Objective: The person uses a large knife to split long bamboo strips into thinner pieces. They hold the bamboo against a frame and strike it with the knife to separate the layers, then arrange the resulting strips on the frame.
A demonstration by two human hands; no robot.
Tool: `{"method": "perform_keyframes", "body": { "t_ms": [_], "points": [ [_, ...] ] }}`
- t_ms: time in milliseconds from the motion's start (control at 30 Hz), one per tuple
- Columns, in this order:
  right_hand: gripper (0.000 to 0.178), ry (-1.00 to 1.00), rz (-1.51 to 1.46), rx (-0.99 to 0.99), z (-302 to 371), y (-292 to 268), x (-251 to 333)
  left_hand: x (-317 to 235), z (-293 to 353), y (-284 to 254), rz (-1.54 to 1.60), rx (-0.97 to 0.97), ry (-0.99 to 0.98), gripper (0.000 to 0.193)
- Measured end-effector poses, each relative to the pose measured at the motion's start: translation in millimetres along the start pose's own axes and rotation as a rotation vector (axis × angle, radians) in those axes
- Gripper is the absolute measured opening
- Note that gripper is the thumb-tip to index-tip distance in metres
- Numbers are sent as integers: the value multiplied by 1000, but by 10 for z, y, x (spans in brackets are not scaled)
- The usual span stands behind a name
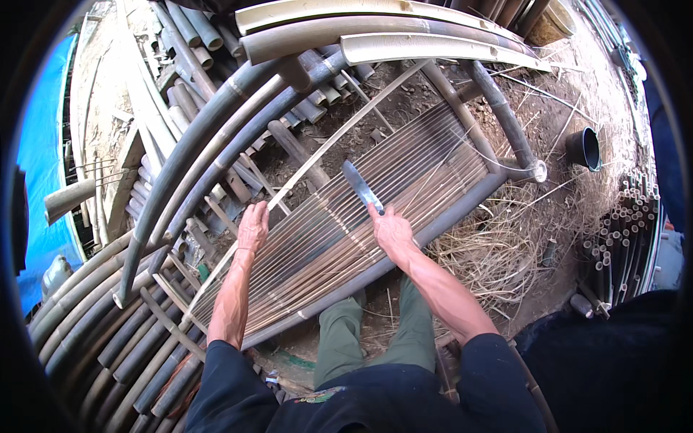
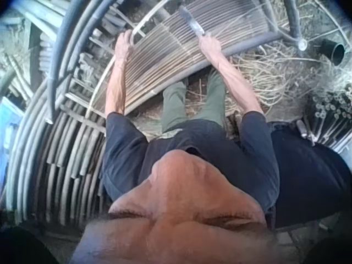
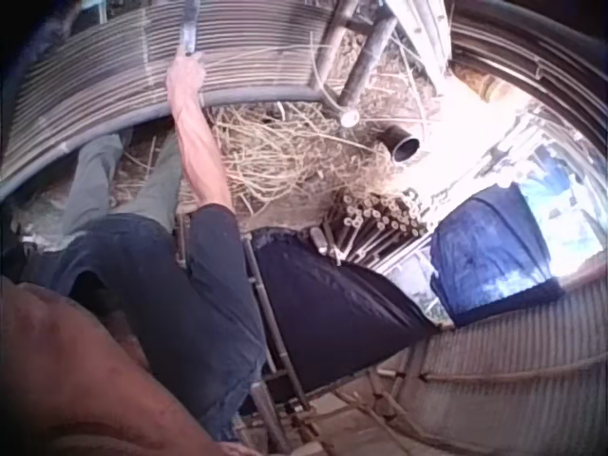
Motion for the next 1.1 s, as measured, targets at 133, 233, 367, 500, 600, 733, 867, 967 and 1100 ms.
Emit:
{"method": "perform_keyframes", "body": {
  "t_ms": [133,233,367,500,600,733,867,967,1100],
  "points": [
    [54,-27,-14,-61,68,-84,178,-425,345,-496,113,50,28,21],
    [53,63,-1092,-208,425,116,-220,-847,777,-906,225,254,9,32],
    [32,448,-1870,16,1512,-60,229,-1289,1691,-1282,382,437,-126,35],
    [26,319,-2538,38,2497,-133,537,-1805,2708,-1362,543,495,-118,40],
    [29,50,-2692,-39,3079,-365,712,-2249,3281,-1389,652,514,-78,45],
    [23,-207,-2632,-120,3879,-445,744,-2674,3777,-1299,884,706,-60,45],
    [22,-311,-2470,-309,4564,-579,797,-2990,3737,-1470,718,570,162,42],
    [17,-451,-2377,-564,5079,-874,817,-3978,3400,-2826,771,195,355,50],
    [22,-532,-2217,-660,5601,-1068,1093,-5493,3580,-4489,628,-257,807,60]
  ]
}}
Point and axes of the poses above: each hand's wrist, its own z-axis away from the middle knuckle, its own y-axis out of the palm, x = y × z, the point moved 5 cm from there along -z, towards the middle knuckle, and after that the axes turned 11 degrees about -z, right-handed, at the moved point
